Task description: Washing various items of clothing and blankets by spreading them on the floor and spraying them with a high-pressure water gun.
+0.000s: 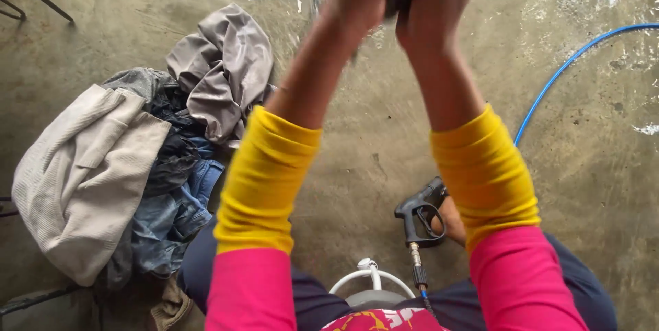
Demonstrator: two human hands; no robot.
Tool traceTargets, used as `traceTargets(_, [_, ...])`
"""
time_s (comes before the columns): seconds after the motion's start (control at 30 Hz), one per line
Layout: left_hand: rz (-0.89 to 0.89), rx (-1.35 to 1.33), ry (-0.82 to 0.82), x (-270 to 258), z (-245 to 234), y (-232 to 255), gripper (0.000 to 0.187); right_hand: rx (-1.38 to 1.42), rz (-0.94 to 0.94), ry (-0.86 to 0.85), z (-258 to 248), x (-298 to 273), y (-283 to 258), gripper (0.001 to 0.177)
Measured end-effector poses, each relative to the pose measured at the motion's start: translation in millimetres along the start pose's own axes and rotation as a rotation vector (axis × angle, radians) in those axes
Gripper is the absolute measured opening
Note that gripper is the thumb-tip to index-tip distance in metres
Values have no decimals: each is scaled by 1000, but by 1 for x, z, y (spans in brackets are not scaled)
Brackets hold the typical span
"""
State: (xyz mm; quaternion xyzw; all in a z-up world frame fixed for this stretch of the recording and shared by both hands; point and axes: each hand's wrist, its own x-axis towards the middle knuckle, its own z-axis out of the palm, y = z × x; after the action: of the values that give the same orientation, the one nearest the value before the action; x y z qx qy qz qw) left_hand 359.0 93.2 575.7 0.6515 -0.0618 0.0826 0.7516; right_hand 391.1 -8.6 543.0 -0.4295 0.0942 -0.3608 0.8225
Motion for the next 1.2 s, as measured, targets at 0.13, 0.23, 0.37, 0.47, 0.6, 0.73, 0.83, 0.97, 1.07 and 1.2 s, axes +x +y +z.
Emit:
traceTargets(0.13, [390,327,-140,-9,-47,59,17,-222,-170,-114,-19,-9,-22,22])
traceTargets(0.23, [656,571,-253,-22,-85,80,19,-576,-412,-289,-54,-20,-39,5])
traceTargets(0.37, [729,944,-252,-63,-145,-4,12,-917,-643,-541,-141,-54,-27,17])
traceTargets(0.47, [371,1274,-189,-132,-211,-197,17,-1025,-606,-675,-238,-108,23,28])
traceTargets(0.6, [-364,1445,-347,-284,-265,-364,14,-1589,-267,-1155,-442,-213,139,33])
traceTargets(0.73, [-773,1610,-653,-338,-275,-405,15,-1830,409,-1419,-498,-272,144,49])
traceTargets(0.83, [-842,1552,-571,-325,-260,-403,14,-1787,569,-1485,-479,-278,127,45])
traceTargets(0.97, [-866,1313,-399,-320,-241,-422,17,-2006,344,-1574,-515,-289,150,42])
traceTargets(1.07, [-912,1241,-329,-344,-238,-432,24,-2058,95,-1516,-542,-290,171,18])
traceTargets(1.2, [-876,1080,-306,-360,-228,-439,20,-1768,230,-1070,-492,-259,159,16])
